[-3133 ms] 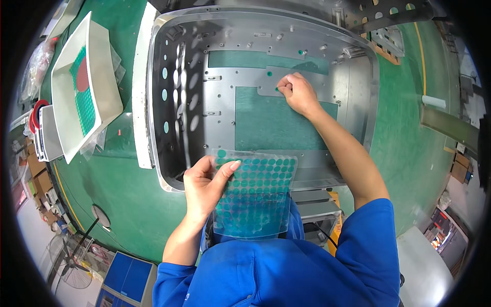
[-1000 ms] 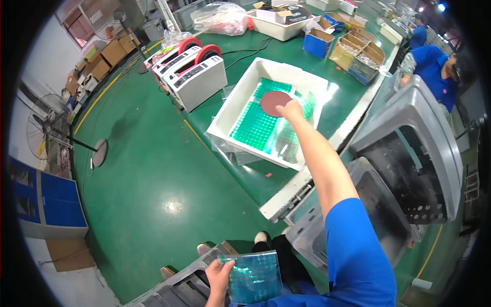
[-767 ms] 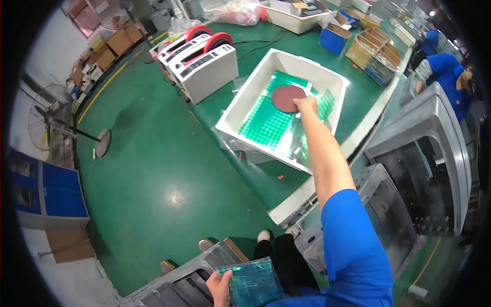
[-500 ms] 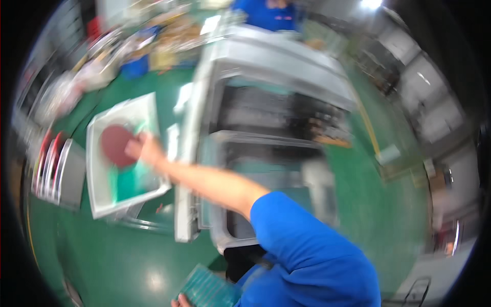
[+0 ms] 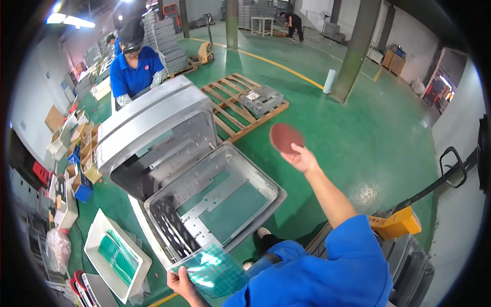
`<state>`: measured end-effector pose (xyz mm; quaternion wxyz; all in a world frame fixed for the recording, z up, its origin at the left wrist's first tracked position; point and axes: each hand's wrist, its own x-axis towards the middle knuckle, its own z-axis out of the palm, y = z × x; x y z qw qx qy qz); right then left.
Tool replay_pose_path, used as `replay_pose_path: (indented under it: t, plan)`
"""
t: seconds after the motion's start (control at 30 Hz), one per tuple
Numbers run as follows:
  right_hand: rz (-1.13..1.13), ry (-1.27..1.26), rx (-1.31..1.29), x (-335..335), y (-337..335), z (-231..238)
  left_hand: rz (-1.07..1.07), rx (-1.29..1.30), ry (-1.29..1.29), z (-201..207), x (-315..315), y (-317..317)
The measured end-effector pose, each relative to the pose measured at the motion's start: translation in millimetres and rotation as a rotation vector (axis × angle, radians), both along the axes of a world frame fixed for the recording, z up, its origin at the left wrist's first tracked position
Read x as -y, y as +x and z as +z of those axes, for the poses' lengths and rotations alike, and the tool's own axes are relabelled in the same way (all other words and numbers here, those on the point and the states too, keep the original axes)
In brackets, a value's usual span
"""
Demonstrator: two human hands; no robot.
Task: The recorder is applying circular green stickers to the interior and exterior of grey metal equipment enclosures.
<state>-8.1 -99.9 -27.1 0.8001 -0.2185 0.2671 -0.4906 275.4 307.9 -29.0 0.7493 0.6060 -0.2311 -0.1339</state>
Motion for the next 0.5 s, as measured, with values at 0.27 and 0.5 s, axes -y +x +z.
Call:
replay_pose_path:
  t: [0.27, 0.5]
  plan:
    - [-0.405, -0.167, 0.062, 132.7, -84.0, 42.2, -0.020, -0.006, 0.018, 5.1, 61.1, -25.9]
    - [-0.598, -0.535, 0.137, 254.4, -97.7, 130.7, 0.060, 0.053, 0.007, 0.8, 96.7, -45.1]
